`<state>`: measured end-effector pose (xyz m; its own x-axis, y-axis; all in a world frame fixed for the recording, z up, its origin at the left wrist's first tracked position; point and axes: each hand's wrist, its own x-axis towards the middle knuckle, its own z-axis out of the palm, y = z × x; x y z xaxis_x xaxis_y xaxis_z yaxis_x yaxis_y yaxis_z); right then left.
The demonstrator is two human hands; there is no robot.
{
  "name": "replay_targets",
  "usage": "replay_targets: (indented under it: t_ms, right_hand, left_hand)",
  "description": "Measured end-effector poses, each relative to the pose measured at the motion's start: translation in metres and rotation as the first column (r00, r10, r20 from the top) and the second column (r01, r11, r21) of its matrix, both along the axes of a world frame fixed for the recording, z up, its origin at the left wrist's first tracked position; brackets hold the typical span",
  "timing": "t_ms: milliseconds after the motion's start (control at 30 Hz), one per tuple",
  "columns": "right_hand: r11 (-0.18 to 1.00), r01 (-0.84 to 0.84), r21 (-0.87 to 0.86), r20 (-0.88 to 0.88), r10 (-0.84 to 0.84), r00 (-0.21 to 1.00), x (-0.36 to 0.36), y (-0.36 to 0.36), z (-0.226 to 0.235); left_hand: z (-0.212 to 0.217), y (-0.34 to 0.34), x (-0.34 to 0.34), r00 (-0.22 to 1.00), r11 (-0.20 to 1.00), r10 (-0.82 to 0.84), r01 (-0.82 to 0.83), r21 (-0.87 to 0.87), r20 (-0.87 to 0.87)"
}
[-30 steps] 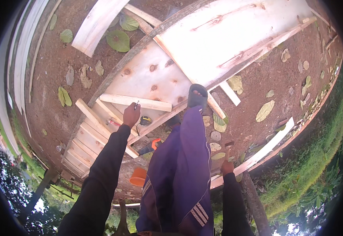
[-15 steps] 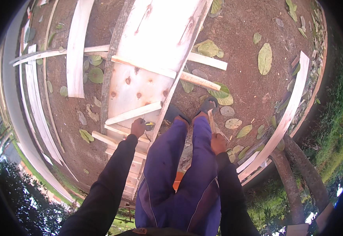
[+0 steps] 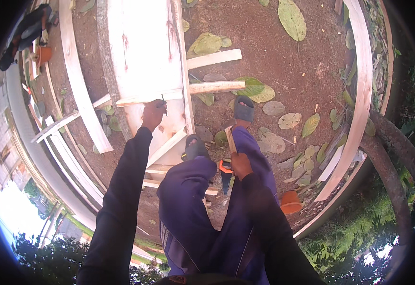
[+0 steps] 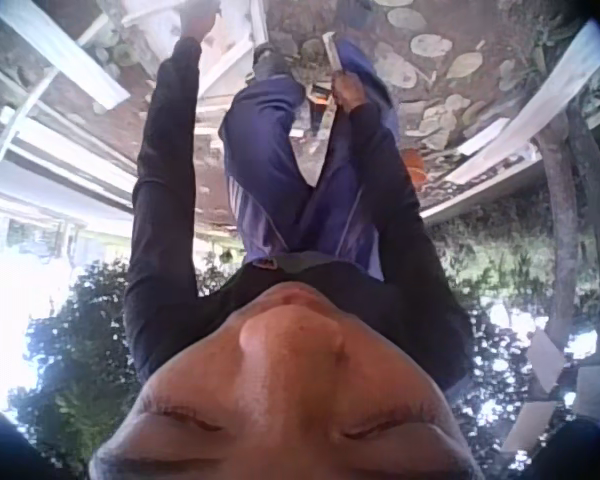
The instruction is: The person measures and cuts wooden planks, then nails them into a frame on the ground. They use a tape measure, hand saw, hammer, and nails to assemble the structure.
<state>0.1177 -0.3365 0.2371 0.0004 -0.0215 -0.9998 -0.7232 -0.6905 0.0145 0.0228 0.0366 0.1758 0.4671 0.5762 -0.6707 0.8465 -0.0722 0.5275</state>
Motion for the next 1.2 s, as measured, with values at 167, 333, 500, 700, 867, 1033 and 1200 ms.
replay_targets:
  t_ms: [167, 333, 500, 700, 867, 1033, 1200]
  right_hand:
    - [0.995, 0.097, -0.027, 0.091, -0.094, 0.991, -0.004, 0.005, -0.016]
    - [0.988, 0.134, -0.081, 0.037, -0.132, 0.991, 0.009, 0.037, -0.012]
    - [0.987, -0.127, -0.094, 0.146, 0.14, 0.979, 0.018, 0.072, -0.017]
    - [0.98, -0.191, -0.058, 0.216, 0.199, 0.956, -0.004, 0.12, 0.017]
    - [0.868, -0.492, 0.069, 0.637, 0.341, 0.691, 0.0, 0.165, -0.047]
    - [0.747, -0.66, -0.076, 0.722, 0.498, 0.48, 0.026, 0.205, -0.105]
    - [0.955, -0.294, 0.033, 0.583, 0.22, 0.782, 0.001, 0.185, -0.093]
  left_hand:
    - [-0.008, 0.037, 0.058, 0.994, 0.99, -0.11, 0.109, 0.089, 0.006]
    - [-0.02, 0.055, 0.072, 0.981, 0.98, -0.139, 0.156, 0.126, -0.134]
    - [-0.028, 0.055, 0.06, 0.982, 0.992, -0.053, 0.073, 0.106, -0.184]
    - [0.004, 0.089, 0.024, 0.962, 0.993, -0.116, 0.104, -0.063, -0.247]
    - [0.107, 0.1, 0.061, 0.957, 0.959, -0.281, 0.282, -0.004, -0.067]
    - [0.143, -0.019, 0.024, 0.977, 0.964, -0.214, 0.208, -0.168, -0.019]
    - [-0.02, -0.06, -0.04, 0.922, 0.964, 0.143, -0.212, -0.16, -0.361]
